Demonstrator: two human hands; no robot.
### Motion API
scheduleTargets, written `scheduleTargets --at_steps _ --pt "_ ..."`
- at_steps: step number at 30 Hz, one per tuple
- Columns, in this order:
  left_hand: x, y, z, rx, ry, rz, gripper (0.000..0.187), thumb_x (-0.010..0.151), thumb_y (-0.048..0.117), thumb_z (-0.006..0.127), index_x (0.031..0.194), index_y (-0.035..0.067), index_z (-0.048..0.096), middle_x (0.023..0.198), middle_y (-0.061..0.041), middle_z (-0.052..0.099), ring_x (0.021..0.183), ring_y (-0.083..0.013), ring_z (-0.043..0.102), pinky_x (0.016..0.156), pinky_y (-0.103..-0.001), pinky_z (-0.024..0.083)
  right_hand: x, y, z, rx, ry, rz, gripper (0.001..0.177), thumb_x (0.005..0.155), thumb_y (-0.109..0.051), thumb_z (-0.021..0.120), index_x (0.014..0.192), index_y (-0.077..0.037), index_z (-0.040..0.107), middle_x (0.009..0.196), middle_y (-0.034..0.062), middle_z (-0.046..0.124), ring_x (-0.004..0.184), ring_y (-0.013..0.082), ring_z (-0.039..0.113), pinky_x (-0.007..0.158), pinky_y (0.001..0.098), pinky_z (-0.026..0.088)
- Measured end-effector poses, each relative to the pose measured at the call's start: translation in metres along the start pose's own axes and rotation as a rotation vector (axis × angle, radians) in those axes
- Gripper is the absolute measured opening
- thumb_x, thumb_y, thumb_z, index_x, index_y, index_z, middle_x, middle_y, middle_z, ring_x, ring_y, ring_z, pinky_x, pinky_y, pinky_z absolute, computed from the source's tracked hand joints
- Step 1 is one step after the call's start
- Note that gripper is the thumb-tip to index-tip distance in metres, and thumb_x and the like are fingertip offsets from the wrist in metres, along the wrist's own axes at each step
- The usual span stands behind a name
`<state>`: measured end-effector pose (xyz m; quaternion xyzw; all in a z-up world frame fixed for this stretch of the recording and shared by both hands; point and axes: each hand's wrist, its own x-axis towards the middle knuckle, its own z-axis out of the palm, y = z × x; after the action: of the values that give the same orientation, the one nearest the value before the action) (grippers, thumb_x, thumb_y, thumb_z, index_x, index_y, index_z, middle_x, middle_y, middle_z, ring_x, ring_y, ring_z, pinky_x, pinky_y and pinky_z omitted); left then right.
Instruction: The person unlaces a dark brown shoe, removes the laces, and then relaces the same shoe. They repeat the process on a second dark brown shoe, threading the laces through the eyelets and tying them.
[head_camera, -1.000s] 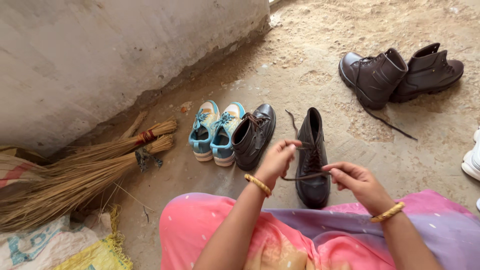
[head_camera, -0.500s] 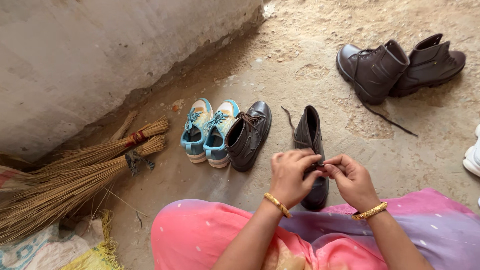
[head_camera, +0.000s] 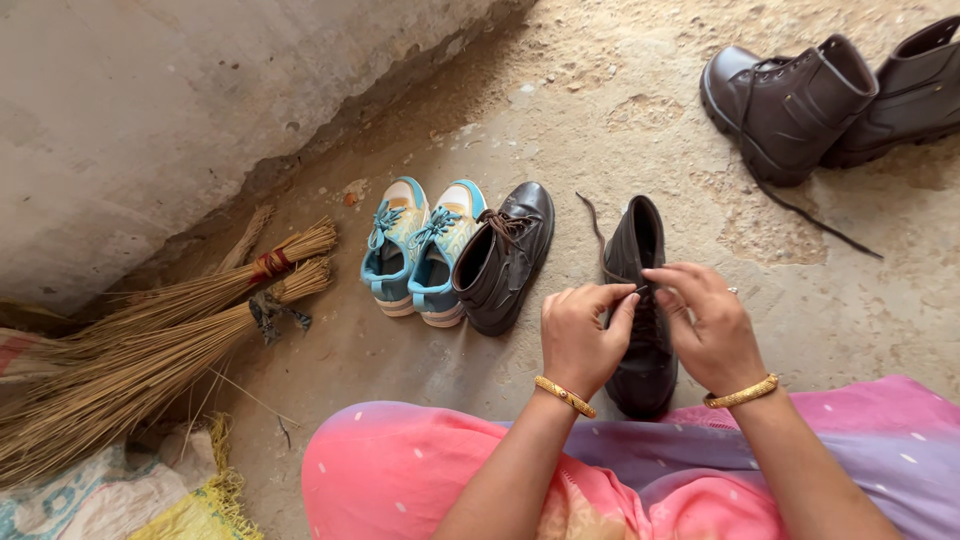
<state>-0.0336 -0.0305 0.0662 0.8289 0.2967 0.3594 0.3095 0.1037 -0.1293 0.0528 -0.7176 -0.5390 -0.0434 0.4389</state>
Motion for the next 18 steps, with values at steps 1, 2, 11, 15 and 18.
scheduleTargets --at_steps 1,2,11,15,18 --pt "0.001 0.000 0.001 0.011 0.000 0.016 0.011 0.091 0.023 0.074 0.097 0.015 0.078 0.090 -0.003 0.074 0.088 -0.0232 0.067 0.086 -0.038 0.045 0.001 0.002 0.002 0.055 0.014 0.048 0.021 0.098 -0.008 0.068 0.119 -0.008 0.072 0.116 0.0149 0.070 0.105 0.0268 0.069 0.087 0.0345 0.056" --pt "0.002 0.000 0.002 0.021 -0.001 0.032 0.011 0.092 0.022 0.074 0.099 0.015 0.078 0.091 -0.002 0.073 0.089 -0.0231 0.067 0.087 -0.038 0.044 0.001 0.006 0.004 0.109 0.028 0.097 0.019 0.098 -0.008 0.069 0.117 -0.008 0.071 0.114 0.0140 0.071 0.101 0.0241 0.071 0.083 0.0329 0.058" --pt "0.007 0.001 0.019 0.063 0.010 0.174 0.009 0.091 0.019 0.075 0.099 0.016 0.076 0.090 0.001 0.070 0.089 -0.0213 0.064 0.089 -0.038 0.044 -0.015 0.049 0.027 0.685 0.106 0.530 0.018 0.101 -0.004 0.067 0.119 -0.002 0.063 0.103 0.0087 0.073 0.092 0.0101 0.068 0.083 0.0280 0.057" --pt "0.008 -0.002 0.023 0.137 0.014 0.265 0.011 0.091 0.020 0.075 0.101 0.017 0.076 0.089 0.002 0.068 0.088 -0.0212 0.061 0.089 -0.039 0.043 -0.017 0.056 0.027 0.850 0.092 0.584 0.022 0.101 -0.002 0.063 0.122 -0.002 0.057 0.104 0.0110 0.072 0.096 0.0121 0.070 0.089 0.0297 0.060" --pt "0.008 -0.004 0.025 0.205 -0.014 0.323 0.011 0.093 0.021 0.075 0.102 0.017 0.076 0.090 0.002 0.067 0.089 -0.0206 0.061 0.091 -0.039 0.042 -0.018 0.054 0.028 0.817 0.101 0.587 0.021 0.101 -0.001 0.064 0.122 -0.003 0.058 0.103 0.0109 0.072 0.094 0.0119 0.069 0.088 0.0297 0.060"
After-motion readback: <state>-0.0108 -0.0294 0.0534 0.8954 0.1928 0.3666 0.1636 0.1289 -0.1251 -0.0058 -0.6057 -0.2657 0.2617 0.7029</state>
